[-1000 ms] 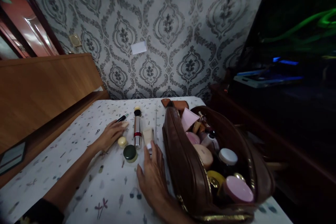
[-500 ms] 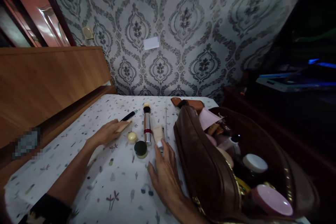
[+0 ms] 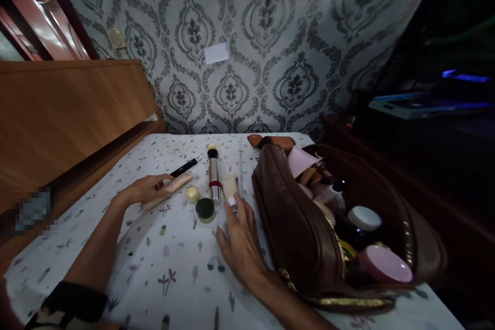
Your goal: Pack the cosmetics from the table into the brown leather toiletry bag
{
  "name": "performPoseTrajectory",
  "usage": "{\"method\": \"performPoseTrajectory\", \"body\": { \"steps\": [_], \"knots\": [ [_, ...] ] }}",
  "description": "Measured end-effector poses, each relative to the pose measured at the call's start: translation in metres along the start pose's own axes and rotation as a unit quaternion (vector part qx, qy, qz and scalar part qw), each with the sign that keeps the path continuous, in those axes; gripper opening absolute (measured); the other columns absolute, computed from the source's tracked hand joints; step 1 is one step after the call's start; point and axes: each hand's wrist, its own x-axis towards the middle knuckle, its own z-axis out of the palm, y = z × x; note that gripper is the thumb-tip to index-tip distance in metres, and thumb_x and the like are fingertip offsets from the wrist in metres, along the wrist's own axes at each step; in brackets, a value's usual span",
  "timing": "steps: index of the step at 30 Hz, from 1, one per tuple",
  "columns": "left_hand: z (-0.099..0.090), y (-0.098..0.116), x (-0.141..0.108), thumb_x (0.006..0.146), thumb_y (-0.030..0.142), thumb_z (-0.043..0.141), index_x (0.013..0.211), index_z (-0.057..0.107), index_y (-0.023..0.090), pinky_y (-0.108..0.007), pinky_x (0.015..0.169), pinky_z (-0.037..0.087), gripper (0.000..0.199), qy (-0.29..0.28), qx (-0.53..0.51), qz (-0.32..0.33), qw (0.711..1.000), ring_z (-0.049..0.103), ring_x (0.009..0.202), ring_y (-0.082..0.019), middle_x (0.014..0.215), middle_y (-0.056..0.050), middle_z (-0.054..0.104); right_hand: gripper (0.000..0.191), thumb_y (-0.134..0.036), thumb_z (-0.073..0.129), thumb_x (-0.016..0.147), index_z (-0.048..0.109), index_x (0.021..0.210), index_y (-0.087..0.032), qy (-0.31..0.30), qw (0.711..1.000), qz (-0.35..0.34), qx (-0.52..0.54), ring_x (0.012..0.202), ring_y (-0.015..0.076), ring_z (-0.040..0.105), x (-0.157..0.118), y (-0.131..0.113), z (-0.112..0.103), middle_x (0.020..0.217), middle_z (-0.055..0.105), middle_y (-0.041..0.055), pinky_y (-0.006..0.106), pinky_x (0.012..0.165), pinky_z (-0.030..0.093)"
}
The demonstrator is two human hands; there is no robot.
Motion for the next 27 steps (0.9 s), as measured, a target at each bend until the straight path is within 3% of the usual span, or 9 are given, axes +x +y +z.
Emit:
{"method": "performPoseTrajectory", "body": {
  "steps": [4, 11, 15, 18, 21, 23, 27],
  "knots": [
    [0.002, 0.001, 0.001, 0.085, 0.064, 0.053, 0.127, 0.065, 0.035, -0.028, 0.068, 0.047, 0.052, 0.007, -0.007, 0.015, 1.000, 0.068, 0.087, -0.024, 0.098, -0.002, 0.073, 0.055, -0.023, 0.051, 0.090, 0.048, 0.144, -0.020, -0.003, 1.000, -0.005, 0.008, 0.145, 0.0340, 0.033, 0.001, 0.000, -0.002, 0.155, 0.035, 0.0176, 0.056, 0.112, 0.042],
    [0.007, 0.009, 0.007, 0.097, 0.053, 0.035, 0.105, 0.071, 0.026, -0.031, 0.071, 0.045, 0.045, 0.113, 0.023, -0.005, 0.993, 0.066, 0.087, -0.025, 0.094, -0.006, 0.075, 0.050, -0.024, 0.048, 0.092, 0.048, 0.142, -0.016, 0.013, 1.000, -0.018, 0.015, 0.144, 0.0327, 0.033, -0.001, 0.000, -0.001, 0.154, 0.032, 0.0186, 0.053, 0.113, 0.043],
    [0.013, 0.015, 0.009, 0.098, 0.047, 0.035, 0.104, 0.069, 0.025, -0.033, 0.074, 0.046, 0.042, 0.152, 0.030, -0.006, 0.988, 0.066, 0.088, -0.026, 0.095, -0.006, 0.074, 0.050, -0.023, 0.048, 0.091, 0.050, 0.140, -0.017, 0.019, 1.000, 0.000, 0.013, 0.143, 0.0324, 0.033, 0.000, -0.004, 0.000, 0.154, 0.033, 0.0171, 0.053, 0.113, 0.041],
    [0.017, 0.023, 0.009, 0.099, 0.046, 0.035, 0.111, 0.067, 0.024, -0.035, 0.085, 0.048, 0.040, 0.176, 0.030, 0.018, 0.984, 0.064, 0.100, -0.026, 0.107, -0.007, 0.072, 0.050, -0.024, 0.048, 0.091, 0.051, 0.140, -0.015, 0.019, 1.000, 0.005, 0.007, 0.141, 0.0330, 0.035, 0.001, -0.006, 0.001, 0.153, 0.034, 0.0181, 0.053, 0.113, 0.041],
    [0.020, 0.039, 0.009, 0.101, 0.047, 0.037, 0.125, 0.061, 0.022, -0.037, 0.096, 0.047, 0.042, 0.197, 0.020, 0.072, 0.978, 0.058, 0.112, -0.026, 0.120, -0.009, 0.066, 0.050, -0.025, 0.048, 0.091, 0.052, 0.139, -0.012, 0.011, 1.000, 0.007, 0.001, 0.141, 0.0341, 0.034, 0.001, -0.006, 0.000, 0.153, 0.033, 0.0197, 0.052, 0.113, 0.041],
    [0.020, 0.053, 0.014, 0.102, 0.043, 0.039, 0.130, 0.058, 0.023, -0.038, 0.098, 0.047, 0.040, 0.192, 0.025, 0.145, 0.970, 0.056, 0.114, -0.026, 0.122, -0.010, 0.063, 0.051, -0.024, 0.049, 0.090, 0.053, 0.139, -0.012, 0.006, 1.000, 0.009, 0.003, 0.140, 0.0342, 0.035, 0.001, -0.007, -0.001, 0.153, 0.034, 0.0202, 0.053, 0.113, 0.041],
    [0.021, 0.084, 0.036, 0.096, 0.016, 0.044, 0.139, 0.054, 0.025, -0.043, 0.100, 0.046, 0.045, 0.131, 0.120, 0.282, 0.943, 0.052, 0.118, -0.027, 0.128, -0.011, 0.058, 0.050, -0.023, 0.050, 0.088, 0.054, 0.137, -0.012, 0.002, 1.000, 0.018, 0.003, 0.140, 0.0354, 0.036, 0.003, -0.011, -0.004, 0.151, 0.037, 0.0213, 0.055, 0.112, 0.041]
  ]
}}
